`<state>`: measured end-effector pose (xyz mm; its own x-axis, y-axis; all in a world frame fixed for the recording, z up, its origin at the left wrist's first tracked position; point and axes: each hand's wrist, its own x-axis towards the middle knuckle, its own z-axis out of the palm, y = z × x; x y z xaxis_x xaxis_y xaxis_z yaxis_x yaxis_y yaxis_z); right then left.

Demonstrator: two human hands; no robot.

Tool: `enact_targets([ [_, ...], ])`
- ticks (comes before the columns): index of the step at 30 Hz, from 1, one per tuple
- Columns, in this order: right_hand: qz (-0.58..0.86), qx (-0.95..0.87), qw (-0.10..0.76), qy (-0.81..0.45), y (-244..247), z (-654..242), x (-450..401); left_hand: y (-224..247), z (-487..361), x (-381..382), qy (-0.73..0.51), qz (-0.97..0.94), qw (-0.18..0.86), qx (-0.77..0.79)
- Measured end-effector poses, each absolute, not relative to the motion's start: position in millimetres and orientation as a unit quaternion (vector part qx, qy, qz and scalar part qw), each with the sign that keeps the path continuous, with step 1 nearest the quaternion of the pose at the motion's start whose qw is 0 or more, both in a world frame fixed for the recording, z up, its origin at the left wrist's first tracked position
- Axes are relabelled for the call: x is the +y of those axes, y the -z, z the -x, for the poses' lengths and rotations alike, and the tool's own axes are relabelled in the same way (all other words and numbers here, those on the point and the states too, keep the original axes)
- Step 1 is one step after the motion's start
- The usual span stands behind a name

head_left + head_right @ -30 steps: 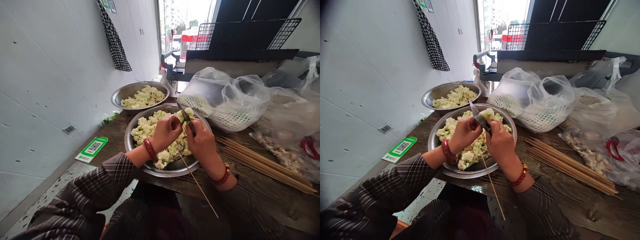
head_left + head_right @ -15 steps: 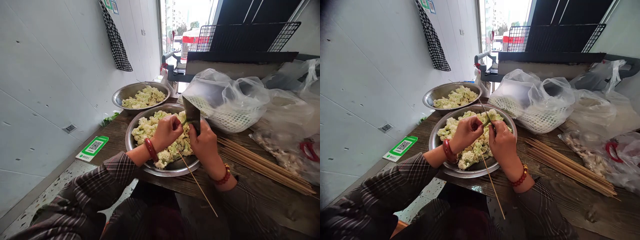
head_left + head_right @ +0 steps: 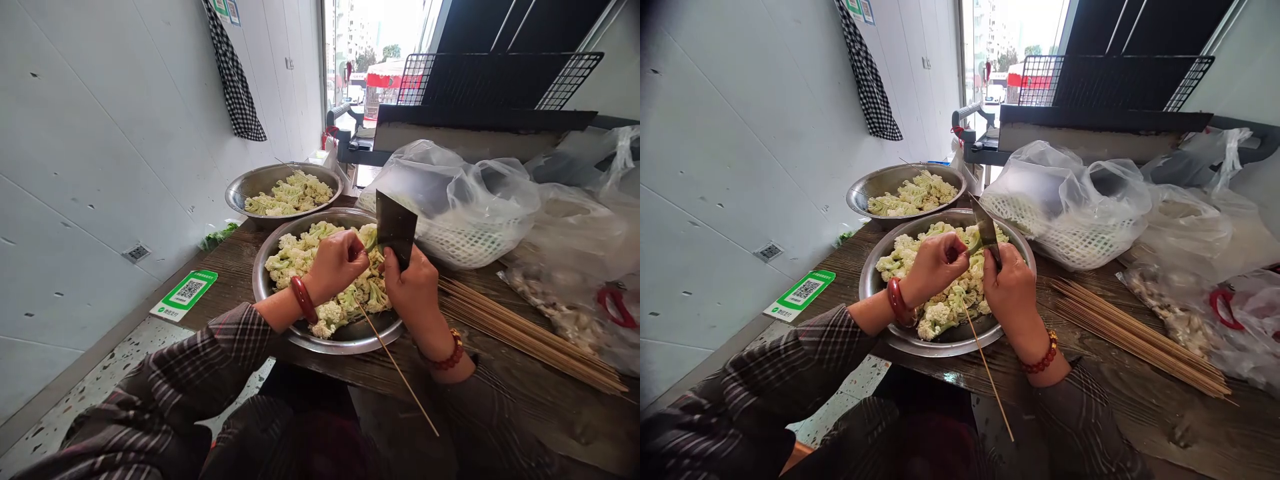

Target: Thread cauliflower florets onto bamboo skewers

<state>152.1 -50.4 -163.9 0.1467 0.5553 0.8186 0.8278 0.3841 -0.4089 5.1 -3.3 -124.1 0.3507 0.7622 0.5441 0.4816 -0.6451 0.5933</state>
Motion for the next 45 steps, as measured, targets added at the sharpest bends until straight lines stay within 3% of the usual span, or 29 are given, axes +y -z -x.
enact_targets([
  [6,0.59,-0.591,0.543,0.088,164,-167,-46,124,1,-5,-0.423,-0.797,0.174,0.394],
  [14,0.584,-0.422,0.648,-0.248,161,-186,-41,114,22,11,-0.493,-0.685,0.363,0.395],
  [21,0.495,-0.43,0.634,-0.41,160,-191,-36,112,27,18,-0.559,-0.574,0.462,0.38],
  [24,0.488,-0.435,0.611,-0.447,159,-195,-36,115,30,23,-0.559,-0.59,0.427,0.395],
  [33,0.484,-0.483,0.599,-0.417,158,-194,-39,125,30,27,-0.395,-0.803,0.081,0.44],
  [36,0.474,-0.49,0.588,-0.436,149,-190,-40,129,28,26,-0.352,-0.836,0.068,0.415],
  [45,0.441,-0.51,0.564,-0.476,132,-160,-52,135,25,31,-0.452,-0.864,0.148,0.166],
])
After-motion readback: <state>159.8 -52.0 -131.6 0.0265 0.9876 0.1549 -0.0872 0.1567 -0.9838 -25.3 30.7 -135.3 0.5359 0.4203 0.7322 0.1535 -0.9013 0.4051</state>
